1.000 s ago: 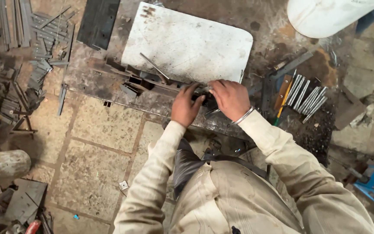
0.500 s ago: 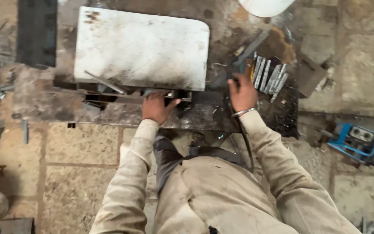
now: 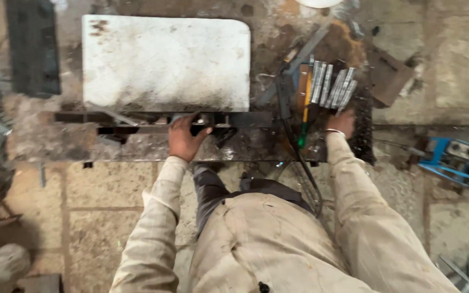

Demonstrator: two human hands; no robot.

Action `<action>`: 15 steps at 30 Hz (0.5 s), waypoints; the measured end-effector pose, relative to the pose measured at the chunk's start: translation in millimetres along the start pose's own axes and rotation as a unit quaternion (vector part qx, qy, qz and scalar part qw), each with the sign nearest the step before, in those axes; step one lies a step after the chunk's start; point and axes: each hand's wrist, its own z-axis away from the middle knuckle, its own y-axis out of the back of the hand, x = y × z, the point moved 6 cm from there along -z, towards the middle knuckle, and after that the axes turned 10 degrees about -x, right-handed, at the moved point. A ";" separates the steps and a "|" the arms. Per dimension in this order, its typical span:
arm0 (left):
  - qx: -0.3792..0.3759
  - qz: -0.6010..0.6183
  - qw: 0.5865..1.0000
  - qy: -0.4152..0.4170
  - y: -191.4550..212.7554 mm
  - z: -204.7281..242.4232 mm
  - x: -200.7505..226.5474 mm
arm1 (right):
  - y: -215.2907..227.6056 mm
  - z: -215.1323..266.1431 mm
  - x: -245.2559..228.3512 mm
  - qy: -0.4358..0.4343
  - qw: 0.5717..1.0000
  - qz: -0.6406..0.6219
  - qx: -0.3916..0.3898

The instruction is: Welding and assembling metal components in a workshop.

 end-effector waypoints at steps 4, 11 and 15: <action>0.006 0.056 0.998 -0.007 14.0 3.1 7.7 | -12.5 -27.8 22.7 -0.002 0.998 0.043 -0.051; 0.070 0.099 0.992 0.038 46.7 36.8 36.5 | -53.2 -75.4 81.9 0.263 0.950 0.031 -0.163; 0.138 0.052 0.987 0.065 31.5 84.5 30.8 | 65.4 68.3 45.3 0.011 0.889 -0.434 -0.147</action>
